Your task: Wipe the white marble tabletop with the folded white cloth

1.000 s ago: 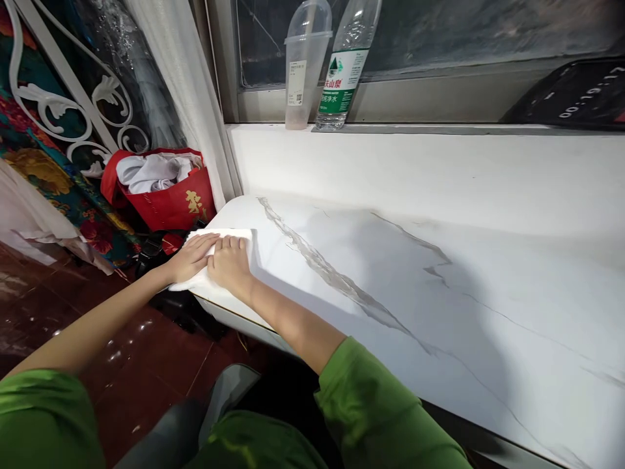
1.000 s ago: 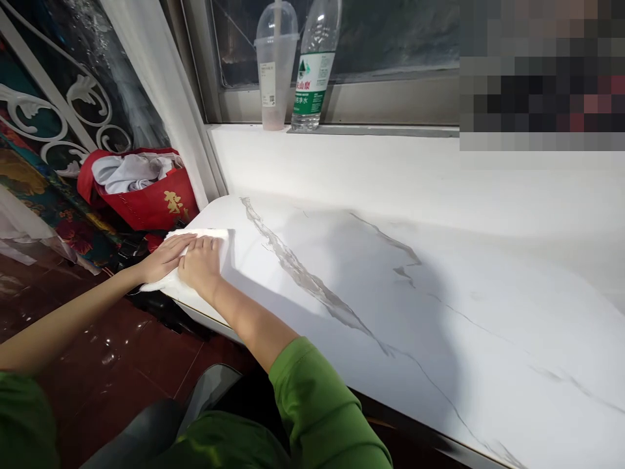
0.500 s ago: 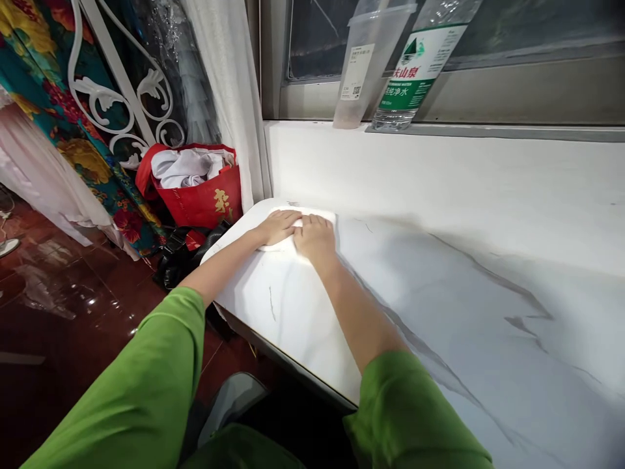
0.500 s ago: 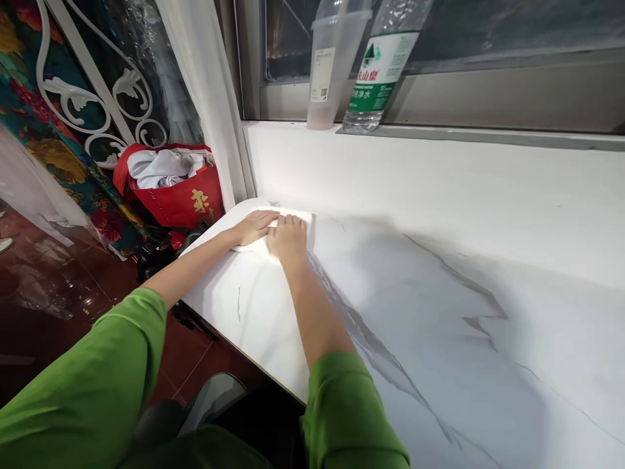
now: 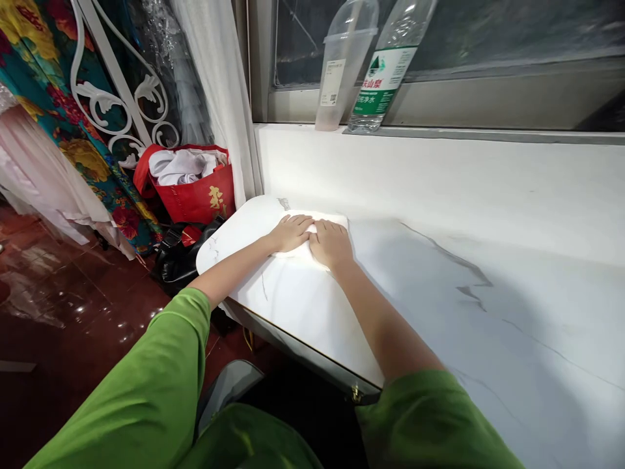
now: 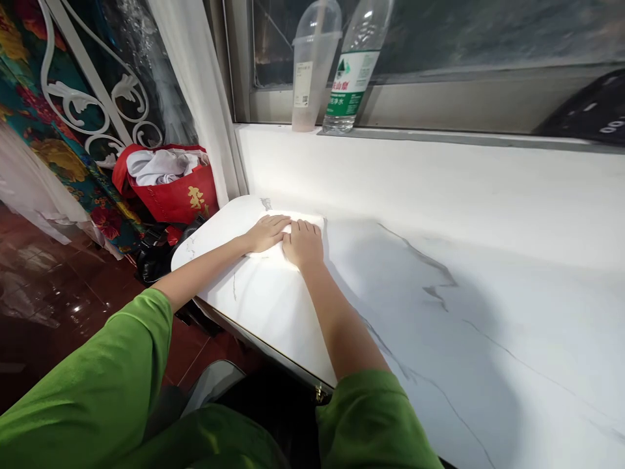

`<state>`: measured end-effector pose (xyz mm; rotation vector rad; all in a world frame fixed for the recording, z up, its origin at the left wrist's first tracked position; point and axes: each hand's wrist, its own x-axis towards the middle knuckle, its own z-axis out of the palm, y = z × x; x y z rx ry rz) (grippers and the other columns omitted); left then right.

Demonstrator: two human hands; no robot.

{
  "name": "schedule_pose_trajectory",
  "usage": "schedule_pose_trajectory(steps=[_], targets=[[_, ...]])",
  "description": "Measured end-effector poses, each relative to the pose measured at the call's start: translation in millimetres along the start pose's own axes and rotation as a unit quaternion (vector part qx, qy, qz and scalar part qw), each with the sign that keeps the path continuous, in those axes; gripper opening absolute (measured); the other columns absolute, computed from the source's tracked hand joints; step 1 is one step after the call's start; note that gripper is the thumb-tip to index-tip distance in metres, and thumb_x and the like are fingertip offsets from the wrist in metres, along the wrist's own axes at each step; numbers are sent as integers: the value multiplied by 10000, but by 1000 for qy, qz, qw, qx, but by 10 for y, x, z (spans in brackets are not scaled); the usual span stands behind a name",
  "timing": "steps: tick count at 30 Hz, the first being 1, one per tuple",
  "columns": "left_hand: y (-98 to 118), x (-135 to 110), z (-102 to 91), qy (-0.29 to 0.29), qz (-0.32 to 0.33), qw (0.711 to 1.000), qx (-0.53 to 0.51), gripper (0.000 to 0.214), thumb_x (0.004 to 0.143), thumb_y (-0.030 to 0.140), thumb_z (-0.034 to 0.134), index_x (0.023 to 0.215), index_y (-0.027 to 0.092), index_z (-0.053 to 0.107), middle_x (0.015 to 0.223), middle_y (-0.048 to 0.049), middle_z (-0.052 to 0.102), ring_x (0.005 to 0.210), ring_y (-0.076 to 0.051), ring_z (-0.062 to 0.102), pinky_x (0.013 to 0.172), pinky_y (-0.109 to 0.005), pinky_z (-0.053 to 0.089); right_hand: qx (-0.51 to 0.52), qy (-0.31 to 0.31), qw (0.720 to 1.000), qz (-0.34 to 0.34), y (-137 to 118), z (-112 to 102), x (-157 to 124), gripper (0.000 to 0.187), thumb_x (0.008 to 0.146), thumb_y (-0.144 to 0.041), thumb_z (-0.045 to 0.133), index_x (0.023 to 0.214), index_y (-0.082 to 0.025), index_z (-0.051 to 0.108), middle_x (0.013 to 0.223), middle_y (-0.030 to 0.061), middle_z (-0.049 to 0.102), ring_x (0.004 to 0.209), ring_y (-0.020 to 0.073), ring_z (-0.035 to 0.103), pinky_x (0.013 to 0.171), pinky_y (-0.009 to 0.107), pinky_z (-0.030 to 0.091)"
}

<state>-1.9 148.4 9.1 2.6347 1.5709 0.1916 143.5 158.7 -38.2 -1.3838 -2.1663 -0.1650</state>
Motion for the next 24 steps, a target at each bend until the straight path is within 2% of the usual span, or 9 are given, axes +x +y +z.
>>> schedule_pose_trajectory(steps=[4, 7, 10, 13, 15, 18, 24], targets=[[416, -285, 72, 6, -1, 1000, 7, 489, 1011, 276, 285, 1466, 124, 382, 1579, -118, 370, 1462, -239, 313, 1206, -490, 207, -21, -15, 999, -33, 43, -321, -439, 422, 903, -174, 354, 1210, -48, 614, 1260, 204, 647, 1174, 295, 561, 1032, 430, 391], [785, -591, 151, 24, 0, 1000, 16, 519, 1008, 300, 283, 1468, 76, 370, 1571, -166, 368, 1469, -286, 303, 1203, -535, 199, -31, -19, 997, -70, 55, -587, -862, 448, 919, -183, 337, 1250, -35, 599, 1305, 195, 631, 1228, 290, 543, 1070, 422, 380], [1095, -869, 203, 45, 36, 998, 23, 536, 992, 297, 295, 1439, 19, 395, 1536, -226, 401, 1464, -327, 315, 1209, -545, 181, -29, -13, 995, -92, 46, -808, -1260, 464, 921, -183, 319, 1268, -53, 599, 1323, 175, 630, 1246, 286, 541, 1085, 439, 380], [1263, -977, 212, 45, 85, 995, 19, 526, 979, 294, 306, 1388, -6, 442, 1516, -252, 417, 1470, -346, 301, 1218, -542, 162, -28, 4, 995, -91, 56, -937, -1505, 478, 916, -181, 308, 1262, -48, 610, 1321, 172, 637, 1247, 287, 549, 1092, 443, 384], [1289, -923, 210, 35, 101, 994, 12, 520, 969, 294, 324, 1378, -3, 447, 1526, -250, 403, 1481, -349, 274, 1220, -540, 154, -29, 4, 996, -83, 98, -966, -1542, 481, 911, -179, 308, 1251, -38, 618, 1315, 176, 641, 1240, 289, 555, 1090, 434, 392], [1241, -680, 225, 18, 109, 994, -2, 517, 960, 285, 336, 1403, 29, 413, 1556, -225, 367, 1489, -323, 264, 1221, -524, 157, -30, -19, 998, -55, 226, -944, -1419, 476, 901, -177, 325, 1260, -49, 610, 1311, 181, 640, 1241, 294, 553, 1078, 440, 405], [1102, 119, 281, 7, 86, 996, -10, 523, 950, 230, 322, 1434, 38, 377, 1573, -190, 356, 1481, -258, 291, 1225, -488, 163, -26, -54, 998, 9, 657, -797, -847, 447, 887, -166, 355, 1253, -71, 594, 1305, 175, 638, 1218, 293, 559, 1053, 427, 411]])
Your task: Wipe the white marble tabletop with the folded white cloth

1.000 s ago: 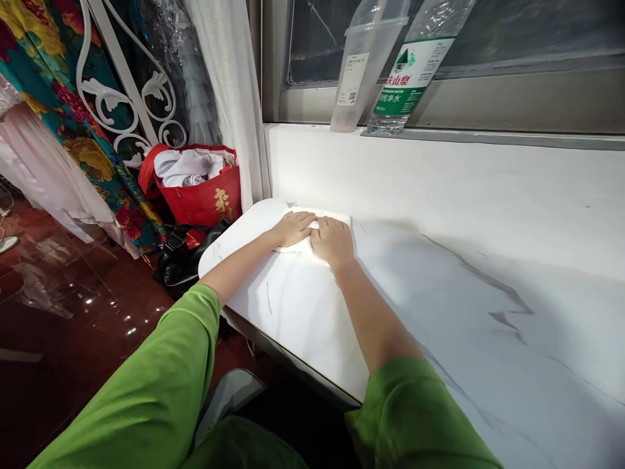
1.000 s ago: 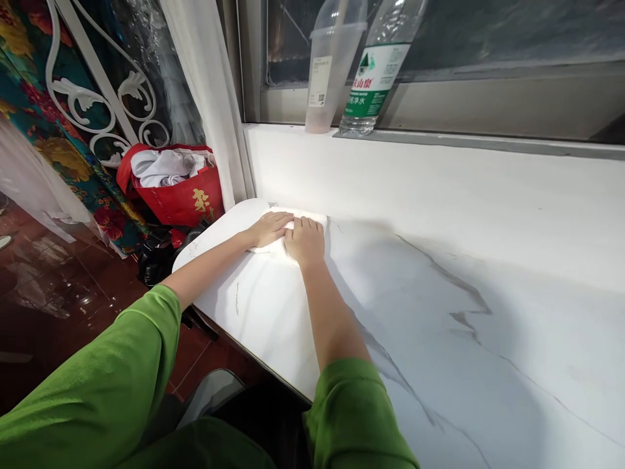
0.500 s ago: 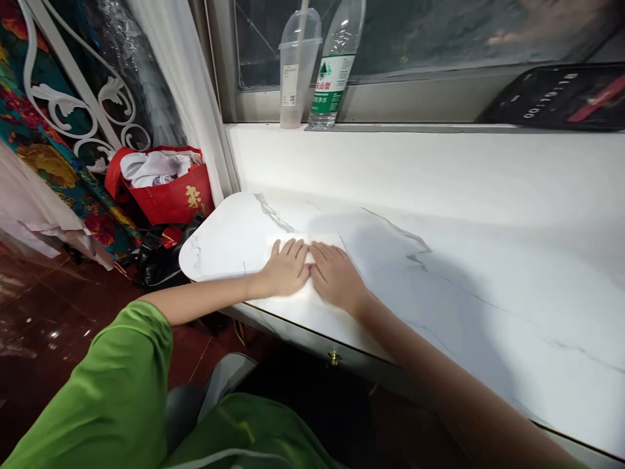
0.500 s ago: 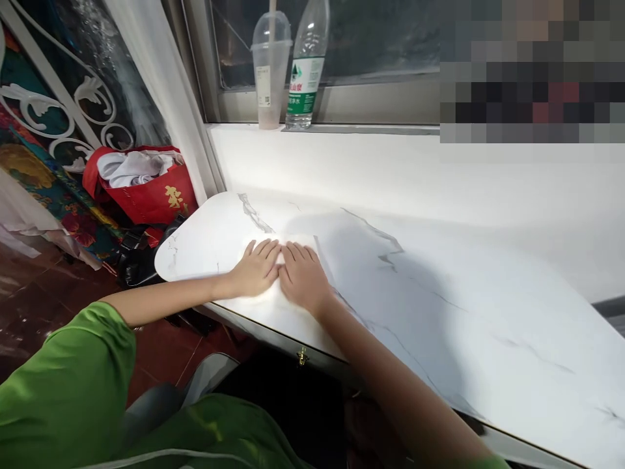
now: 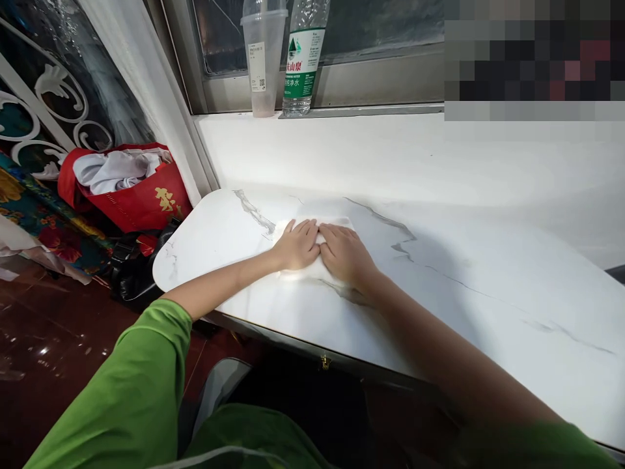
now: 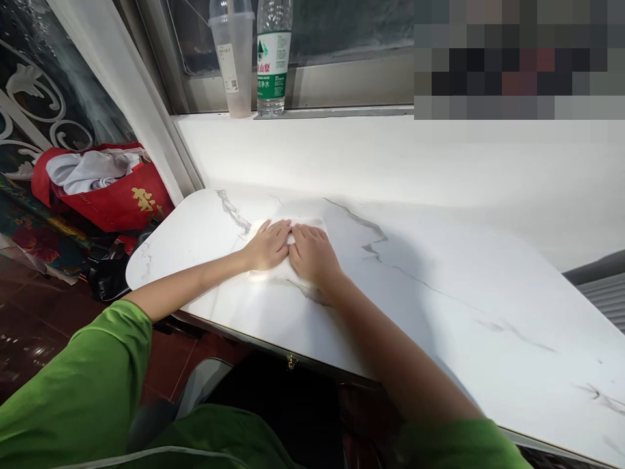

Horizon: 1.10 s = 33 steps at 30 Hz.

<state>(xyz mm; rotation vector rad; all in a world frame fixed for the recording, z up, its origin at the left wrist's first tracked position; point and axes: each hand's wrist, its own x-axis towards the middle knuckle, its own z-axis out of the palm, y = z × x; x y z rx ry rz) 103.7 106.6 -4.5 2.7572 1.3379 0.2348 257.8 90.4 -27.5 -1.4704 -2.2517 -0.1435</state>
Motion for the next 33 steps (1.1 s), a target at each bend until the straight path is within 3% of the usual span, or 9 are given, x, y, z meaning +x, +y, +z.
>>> schedule_pose_trajectory(steps=[5, 8, 14, 21, 25, 29, 33], targets=[[-215, 653, 30, -5, 0, 1000, 8, 533, 949, 200, 313, 1445, 15, 371, 1572, -177, 363, 1471, -228, 311, 1233, -438, 155, -6, 7, 999, 47, 388, 164, 464, 395, 872, -164, 364, 1160, -101, 626, 1203, 177, 679, 1125, 307, 589, 995, 430, 419], [-323, 922, 59, -4, 8, 1000, 4, 516, 956, 215, 314, 1439, 49, 389, 1570, -154, 378, 1466, -213, 323, 1233, -413, 165, -12, 28, 997, 67, 560, 266, 643, 387, 854, -154, 374, 1138, -111, 634, 1182, 175, 685, 1120, 309, 584, 981, 436, 415], [-369, 1036, 132, 17, -4, 1000, 15, 510, 974, 224, 288, 1447, 70, 399, 1574, -154, 371, 1470, -224, 320, 1229, -438, 177, -16, 35, 997, 72, 635, 304, 733, 399, 854, -149, 377, 1151, -109, 640, 1193, 173, 686, 1114, 303, 591, 974, 440, 411], [-117, 600, 98, 35, -5, 999, 25, 520, 988, 245, 284, 1462, 61, 395, 1567, -168, 377, 1466, -254, 329, 1220, -475, 196, -27, 14, 998, 48, 419, 124, 355, 446, 896, -158, 362, 1259, -78, 608, 1336, 180, 624, 1255, 295, 546, 1066, 451, 388], [234, 75, 46, 8, 14, 999, 37, 555, 996, 262, 263, 1480, 7, 359, 1579, -182, 346, 1481, -283, 292, 1226, -490, 176, -38, 7, 999, 0, 175, -81, -185, 474, 918, -184, 346, 1307, -42, 576, 1359, 198, 605, 1282, 296, 530, 1080, 456, 395], [617, -502, 1, 18, 43, 998, 42, 569, 997, 273, 251, 1461, -33, 370, 1559, -222, 363, 1481, -316, 289, 1224, -521, 176, -47, 6, 999, -16, -126, -302, -792, 507, 932, -209, 304, 1336, -44, 564, 1392, 190, 584, 1313, 286, 514, 1108, 462, 386], [848, -834, -60, 9, 85, 996, 28, 550, 985, 275, 274, 1420, -26, 423, 1558, -223, 365, 1497, -316, 248, 1233, -505, 164, -33, 21, 999, -15, -312, -448, -1193, 515, 940, -233, 308, 1382, -106, 540, 1409, 154, 579, 1341, 268, 499, 1117, 468, 393]])
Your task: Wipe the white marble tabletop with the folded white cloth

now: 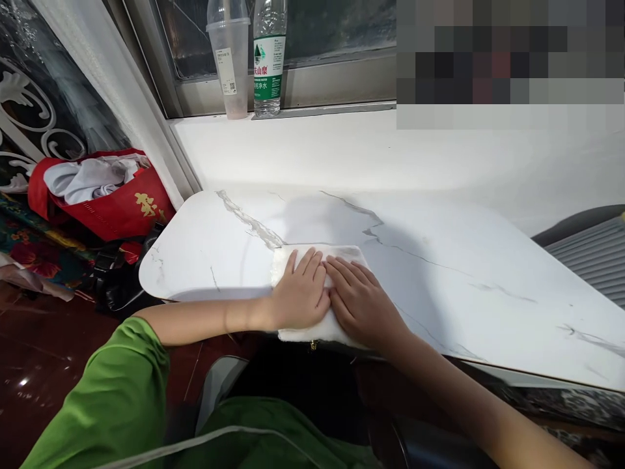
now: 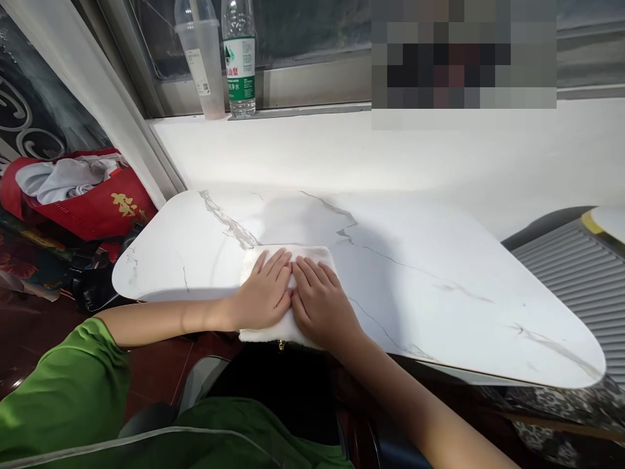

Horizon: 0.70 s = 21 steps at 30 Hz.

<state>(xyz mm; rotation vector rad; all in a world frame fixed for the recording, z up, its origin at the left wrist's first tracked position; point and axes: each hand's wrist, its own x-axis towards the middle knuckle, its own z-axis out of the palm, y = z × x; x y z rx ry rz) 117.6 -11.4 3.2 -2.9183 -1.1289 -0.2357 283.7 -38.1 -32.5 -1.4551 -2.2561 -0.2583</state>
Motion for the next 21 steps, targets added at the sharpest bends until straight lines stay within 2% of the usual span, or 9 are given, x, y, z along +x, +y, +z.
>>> schedule_pose_trajectory(steps=[3, 7, 10, 15, 18, 21], targets=[[60, 11, -23, 0, 16, 1000, -10, 531, 980, 273, 288, 1399, -16, 439, 1568, -220, 349, 1500, -307, 240, 1235, -504, 153, -1, 4, 1000, 13, 4, -51, -82, 509, 944, -222, 300, 1376, -100, 540, 1405, 155, 582, 1336, 263, 508, 1112, 468, 404], [-14, 260, 41, -5, 19, 1000, -24, 552, 970, 260, 306, 1439, -22, 378, 1574, -223, 333, 1490, -298, 270, 1233, -499, 157, -17, 0, 999, 31, 173, -29, 57, 486, 924, -194, 311, 1309, -50, 571, 1368, 173, 606, 1307, 271, 531, 1109, 443, 404], [-178, 562, 116, 0, 12, 999, -29, 552, 961, 241, 311, 1448, -12, 367, 1567, -220, 348, 1483, -286, 290, 1227, -494, 174, -17, -11, 999, 41, 379, 55, 312, 472, 904, -178, 323, 1279, -65, 585, 1340, 168, 627, 1283, 274, 544, 1092, 441, 411], [-575, 1184, 179, -7, -11, 1000, -27, 542, 959, 206, 299, 1461, 9, 358, 1570, -198, 357, 1471, -249, 317, 1225, -456, 180, -11, -36, 996, 79, 783, 285, 890, 457, 894, -162, 328, 1251, -51, 591, 1321, 183, 631, 1251, 286, 551, 1078, 424, 401], [-790, 1543, 196, -9, -22, 999, -32, 549, 960, 203, 317, 1472, 6, 345, 1569, -187, 365, 1468, -223, 321, 1231, -414, 165, -7, -31, 994, 108, 1014, 421, 1202, 444, 883, -148, 340, 1230, -63, 602, 1288, 181, 649, 1222, 289, 563, 1074, 425, 397], [-929, 1804, 220, -5, -32, 999, -41, 544, 965, 206, 319, 1475, 18, 351, 1566, -168, 379, 1461, -205, 333, 1232, -386, 158, -2, -20, 991, 132, 1192, 513, 1415, 440, 878, -148, 344, 1223, -88, 610, 1284, 170, 656, 1212, 284, 569, 1079, 433, 392]])
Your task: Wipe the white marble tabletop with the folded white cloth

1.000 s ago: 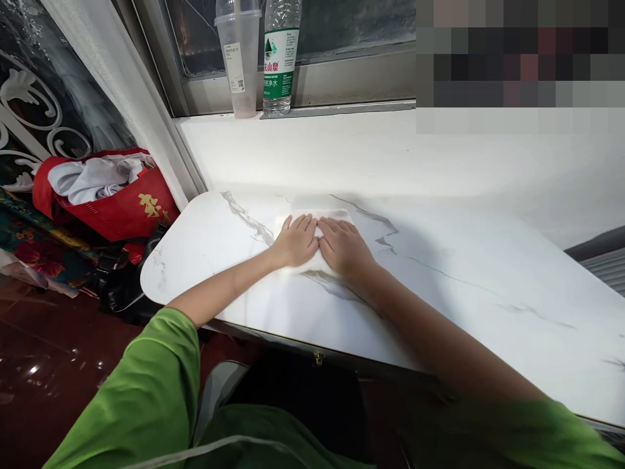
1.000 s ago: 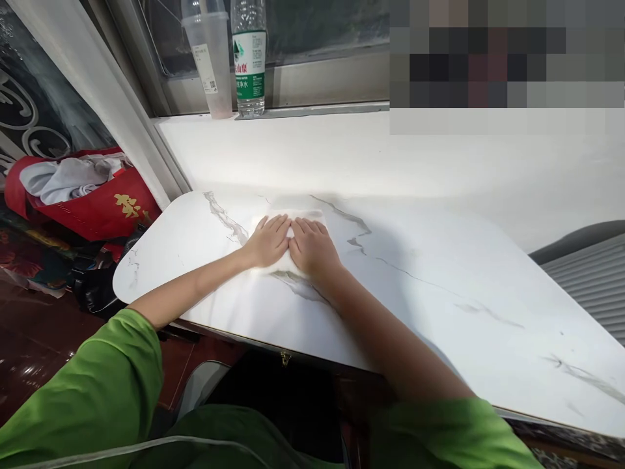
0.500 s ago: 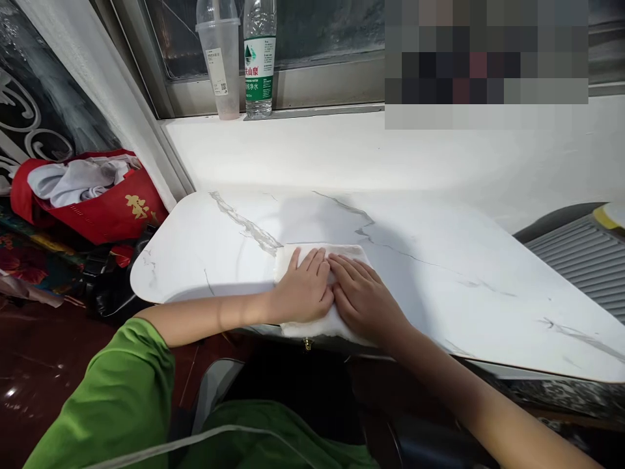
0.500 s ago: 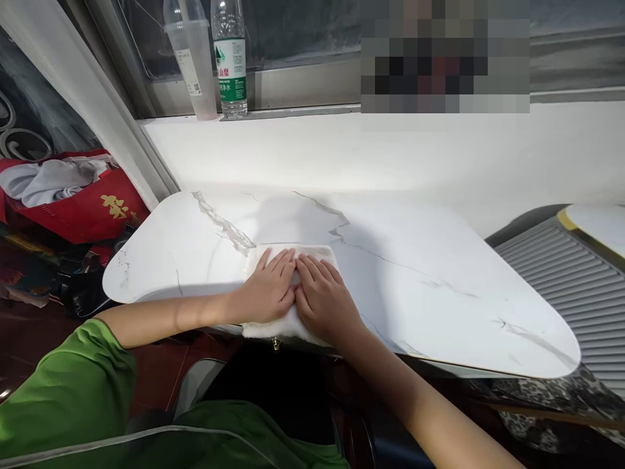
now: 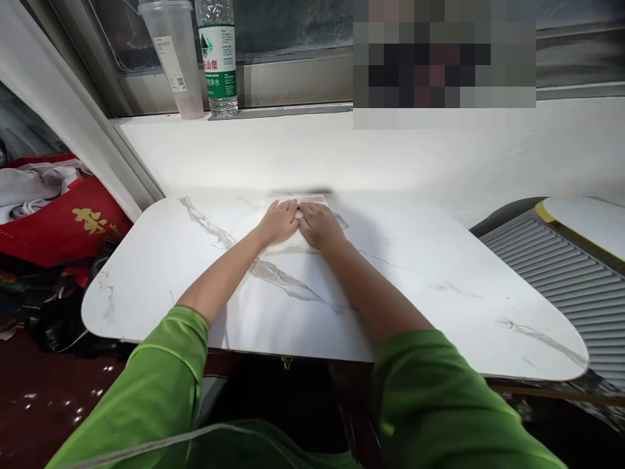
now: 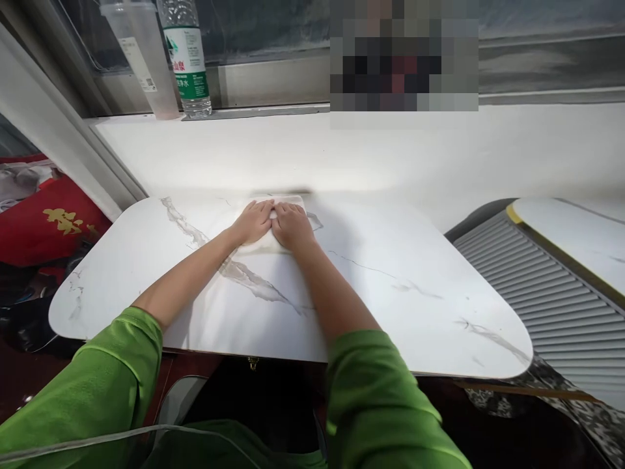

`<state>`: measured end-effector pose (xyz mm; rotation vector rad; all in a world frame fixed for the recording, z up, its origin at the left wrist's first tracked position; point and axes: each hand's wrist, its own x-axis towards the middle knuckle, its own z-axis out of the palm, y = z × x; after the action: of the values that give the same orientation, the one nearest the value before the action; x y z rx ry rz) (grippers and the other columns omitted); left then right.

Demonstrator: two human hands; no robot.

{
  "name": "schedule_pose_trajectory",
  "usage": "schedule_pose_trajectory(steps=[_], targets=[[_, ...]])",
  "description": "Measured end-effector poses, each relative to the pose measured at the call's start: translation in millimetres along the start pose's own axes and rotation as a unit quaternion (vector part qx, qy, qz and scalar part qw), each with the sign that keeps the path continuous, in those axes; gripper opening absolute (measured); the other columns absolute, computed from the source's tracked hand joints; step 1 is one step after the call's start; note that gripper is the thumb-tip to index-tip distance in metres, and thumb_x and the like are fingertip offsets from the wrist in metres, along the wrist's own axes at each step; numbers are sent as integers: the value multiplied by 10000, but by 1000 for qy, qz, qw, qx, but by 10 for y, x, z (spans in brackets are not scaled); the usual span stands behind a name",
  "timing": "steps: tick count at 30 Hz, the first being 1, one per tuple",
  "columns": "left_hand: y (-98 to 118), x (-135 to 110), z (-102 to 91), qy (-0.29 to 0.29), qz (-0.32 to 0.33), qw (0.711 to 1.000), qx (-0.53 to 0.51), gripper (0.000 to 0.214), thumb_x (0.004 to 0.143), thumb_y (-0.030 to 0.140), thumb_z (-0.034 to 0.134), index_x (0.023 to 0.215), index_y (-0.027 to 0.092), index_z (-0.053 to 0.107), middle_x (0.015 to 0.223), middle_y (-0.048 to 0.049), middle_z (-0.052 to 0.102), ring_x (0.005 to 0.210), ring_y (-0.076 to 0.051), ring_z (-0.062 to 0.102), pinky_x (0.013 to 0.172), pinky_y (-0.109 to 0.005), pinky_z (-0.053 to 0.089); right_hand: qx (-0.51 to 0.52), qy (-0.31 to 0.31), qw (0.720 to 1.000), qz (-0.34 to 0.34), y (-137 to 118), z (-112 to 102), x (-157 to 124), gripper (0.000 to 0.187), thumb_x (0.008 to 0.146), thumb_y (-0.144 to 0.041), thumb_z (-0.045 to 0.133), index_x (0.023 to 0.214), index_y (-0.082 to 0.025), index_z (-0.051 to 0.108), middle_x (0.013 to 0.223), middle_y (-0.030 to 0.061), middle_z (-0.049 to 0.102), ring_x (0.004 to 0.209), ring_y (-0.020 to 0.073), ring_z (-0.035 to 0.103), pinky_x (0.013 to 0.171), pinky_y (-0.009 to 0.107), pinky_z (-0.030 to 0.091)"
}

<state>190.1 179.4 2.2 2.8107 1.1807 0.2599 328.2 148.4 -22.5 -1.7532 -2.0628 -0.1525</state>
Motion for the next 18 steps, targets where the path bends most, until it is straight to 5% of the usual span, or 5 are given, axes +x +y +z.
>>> schedule_pose_trajectory(steps=[4, 9, 13, 18], targets=[[-58, 126, 21, 9, -14, 1000, 5, 531, 963, 192, 317, 1472, 49, 374, 1566, -149, 388, 1460, -202, 337, 1228, -398, 169, -17, -29, 999, 6, 63, 33, 134, 493, 898, -161, 323, 1321, -63, 556, 1410, 158, 576, 1337, 264, 488, 1134, 421, 345], [35, -29, 2, 5, -21, 1000, 22, 532, 984, 218, 300, 1485, 51, 360, 1586, -145, 351, 1478, -211, 303, 1234, -424, 146, -41, -58, 997, 11, 5, -44, -10, 540, 939, -191, 275, 1416, -48, 483, 1511, 140, 474, 1421, 245, 409, 1176, 436, 298], [326, -369, -6, -1, -8, 1000, 16, 540, 1006, 256, 273, 1496, 41, 344, 1591, -159, 333, 1481, -240, 296, 1235, -450, 155, -40, -64, 997, -21, -44, -233, -435, 550, 952, -210, 257, 1414, -16, 484, 1496, 165, 484, 1414, 261, 419, 1167, 449, 325], [974, -882, 35, 0, 26, 1000, 4, 558, 1009, 293, 276, 1485, 11, 347, 1575, -183, 352, 1484, -260, 291, 1234, -493, 161, -31, -40, 997, -51, 7, -547, -1294, 546, 947, -223, 277, 1408, -41, 504, 1477, 151, 511, 1397, 254, 446, 1164, 447, 351]])
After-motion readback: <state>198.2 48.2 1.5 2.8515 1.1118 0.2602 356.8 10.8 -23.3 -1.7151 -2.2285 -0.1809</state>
